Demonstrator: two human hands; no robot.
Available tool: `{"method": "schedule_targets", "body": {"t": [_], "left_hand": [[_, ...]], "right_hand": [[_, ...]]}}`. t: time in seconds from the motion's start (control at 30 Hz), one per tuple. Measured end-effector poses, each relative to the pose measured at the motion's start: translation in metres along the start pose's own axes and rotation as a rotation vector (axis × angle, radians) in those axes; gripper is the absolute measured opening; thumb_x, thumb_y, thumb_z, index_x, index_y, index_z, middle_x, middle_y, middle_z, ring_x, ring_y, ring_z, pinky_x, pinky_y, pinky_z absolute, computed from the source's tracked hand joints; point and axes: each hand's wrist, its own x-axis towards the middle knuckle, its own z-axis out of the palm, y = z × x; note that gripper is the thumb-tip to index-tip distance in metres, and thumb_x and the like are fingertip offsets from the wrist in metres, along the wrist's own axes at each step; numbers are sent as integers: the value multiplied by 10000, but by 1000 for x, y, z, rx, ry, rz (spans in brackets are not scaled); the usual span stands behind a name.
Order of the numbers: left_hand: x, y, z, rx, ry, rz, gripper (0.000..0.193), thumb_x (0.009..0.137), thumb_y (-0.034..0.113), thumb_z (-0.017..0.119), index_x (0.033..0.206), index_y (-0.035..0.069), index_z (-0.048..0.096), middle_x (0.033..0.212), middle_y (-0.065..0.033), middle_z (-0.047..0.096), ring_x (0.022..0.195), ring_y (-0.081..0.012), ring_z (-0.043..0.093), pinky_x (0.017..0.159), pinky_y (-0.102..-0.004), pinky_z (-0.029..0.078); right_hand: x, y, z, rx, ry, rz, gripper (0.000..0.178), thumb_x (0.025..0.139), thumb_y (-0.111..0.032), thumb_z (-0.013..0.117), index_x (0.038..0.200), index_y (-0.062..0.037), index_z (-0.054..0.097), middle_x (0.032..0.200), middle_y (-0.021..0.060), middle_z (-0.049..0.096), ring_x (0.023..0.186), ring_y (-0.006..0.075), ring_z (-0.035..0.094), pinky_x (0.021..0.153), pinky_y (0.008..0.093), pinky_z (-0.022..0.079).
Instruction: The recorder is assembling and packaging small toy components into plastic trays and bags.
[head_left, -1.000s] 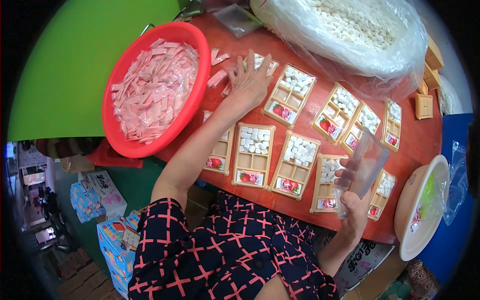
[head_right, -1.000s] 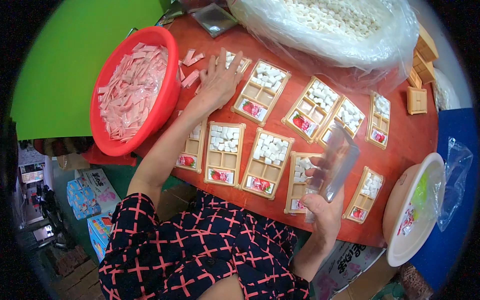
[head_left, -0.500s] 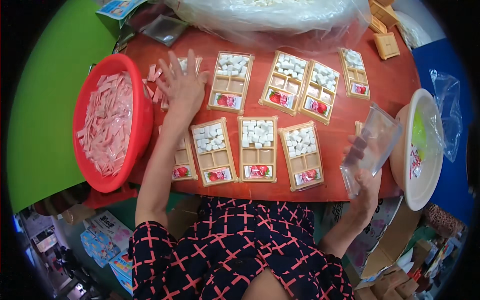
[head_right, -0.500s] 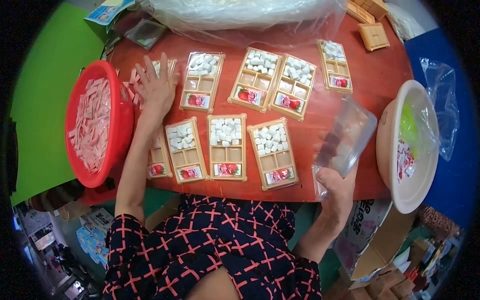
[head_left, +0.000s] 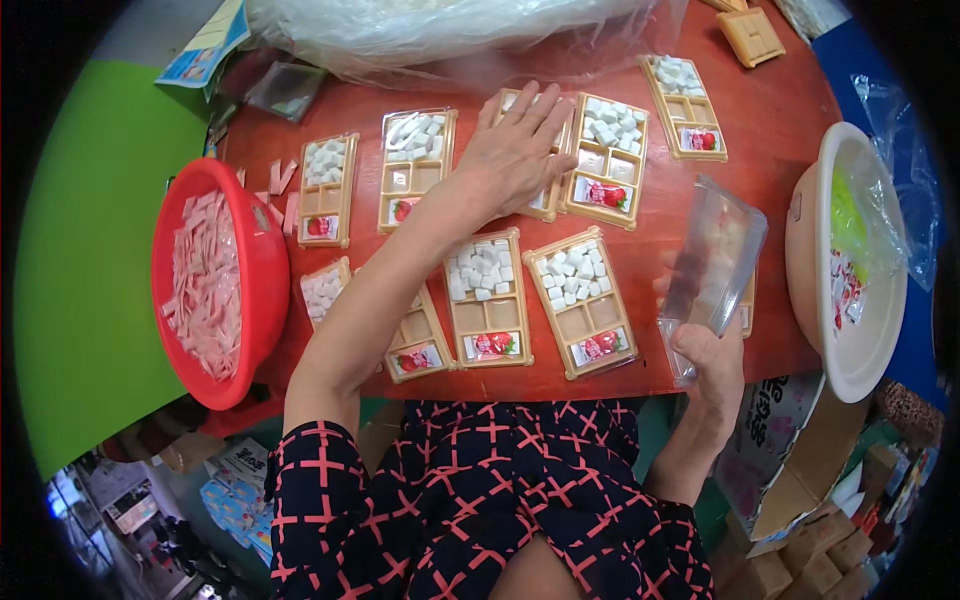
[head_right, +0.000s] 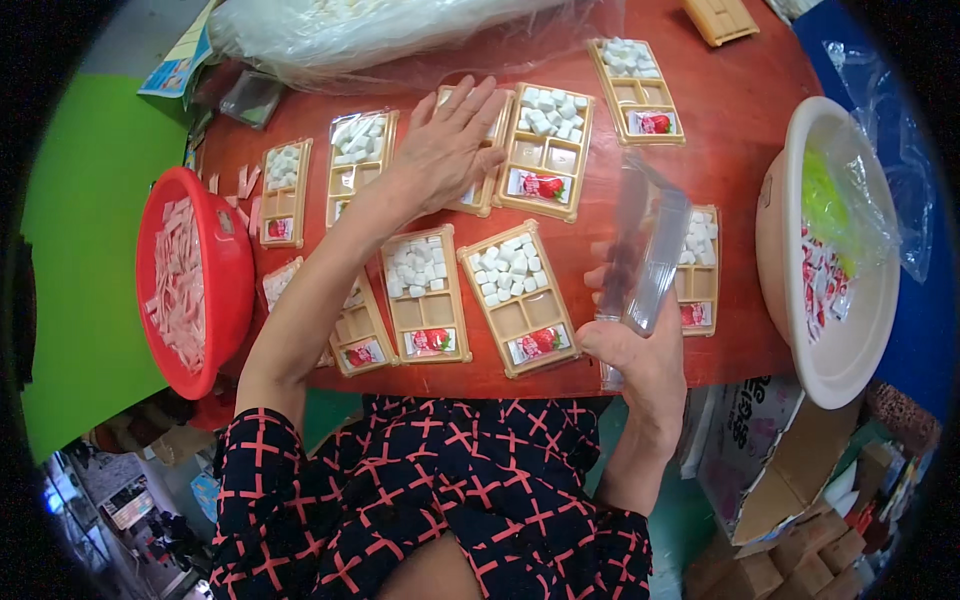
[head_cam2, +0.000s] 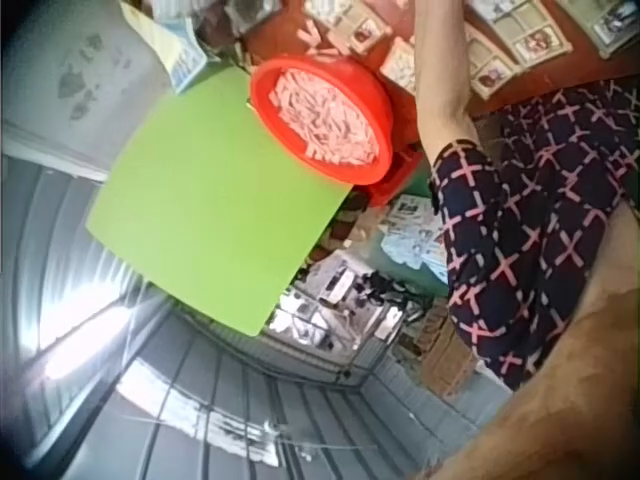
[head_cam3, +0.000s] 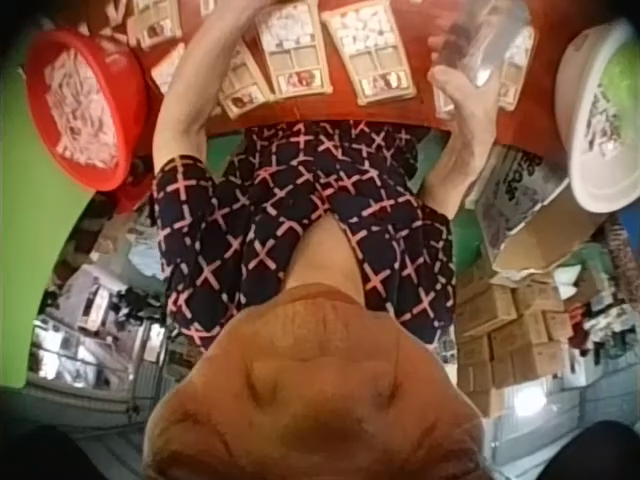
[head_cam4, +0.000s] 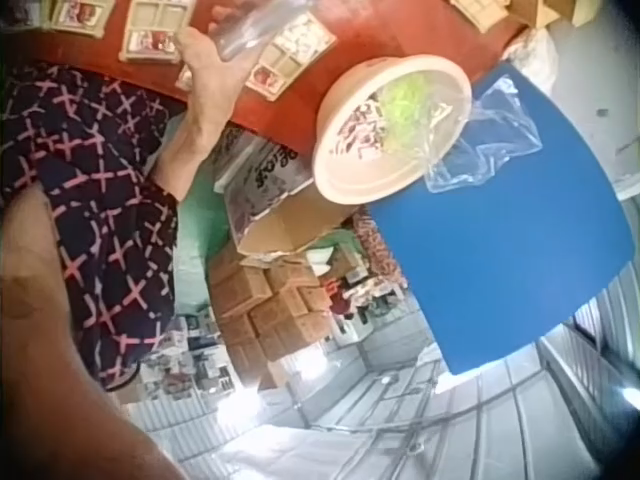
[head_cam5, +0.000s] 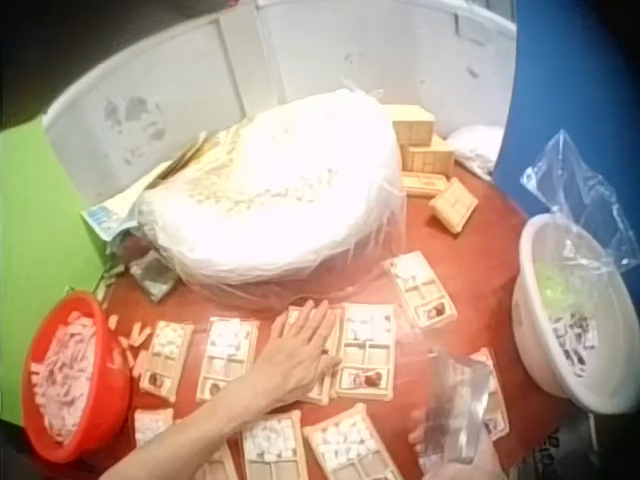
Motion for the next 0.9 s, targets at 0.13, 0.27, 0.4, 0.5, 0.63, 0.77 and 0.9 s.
{"method": "schedule_targets", "body": {"t": [0.13, 0.27, 0.4, 0.5, 0.63, 0.77, 0.9], "left_hand": [[-16, 4, -6, -12, -36, 1, 604, 892, 402, 369, 1344, 23, 236, 1393, -164, 246, 1295, -305, 220, 1046, -457, 162], [-32, 0, -6, -10, -26, -41, 613, 886, 409, 380, 1346, 30, 238, 1394, -166, 244, 1294, -314, 219, 1042, -473, 165], [-32, 2, -6, 18, -12, -83, 599, 882, 376, 410, 1360, 70, 217, 1408, -154, 210, 1309, -308, 176, 1050, -460, 135], [-29, 14, -19, 82, 112, -101, 538, 884, 315, 451, 1337, 90, 267, 1389, -146, 241, 1296, -295, 211, 1047, -424, 161], [-36, 42, -65, -629, 195, -167, 346, 826, 221, 575, 1097, 11, 527, 1122, -177, 525, 1037, -271, 510, 876, -381, 405], [-47, 82, -81, -1695, -51, -326, 155, 815, 124, 593, 891, -11, 586, 850, -80, 605, 776, -145, 577, 698, -260, 468], [-61, 93, -74, -1831, -55, -297, 85, 800, 57, 597, 855, -8, 584, 744, -13, 589, 672, -47, 535, 604, -200, 454]], "right_hand": [[5, 0, -6, 25, 12, 10, 849, 550, -296, 746, 1254, -16, 363, 1130, 96, 489, 968, 156, 509, 821, 283, 411], [7, -2, -3, 31, -20, 5, 814, 573, -282, 723, 1252, -14, 362, 1127, 98, 489, 966, 165, 509, 834, 284, 397], [8, -1, 0, 1, -28, -5, 797, 590, -270, 707, 1256, -12, 353, 1119, 105, 493, 967, 171, 509, 845, 293, 391], [9, -2, 2, -17, -40, -44, 779, 599, -242, 695, 1257, -5, 353, 1096, 112, 508, 965, 173, 513, 832, 293, 403], [13, -5, 19, 88, -125, 24, 757, 613, -262, 711, 1238, 3, 376, 1067, 118, 527, 932, 172, 533, 799, 284, 426], [12, 1, 37, 89, -222, 6, 864, 545, -437, 791, 1178, 13, 411, 1030, 76, 526, 910, 140, 527, 768, 251, 428], [9, 3, 45, 107, -353, 101, 959, 469, -524, 804, 1153, 25, 415, 987, 46, 509, 899, 118, 509, 748, 245, 423]]}}
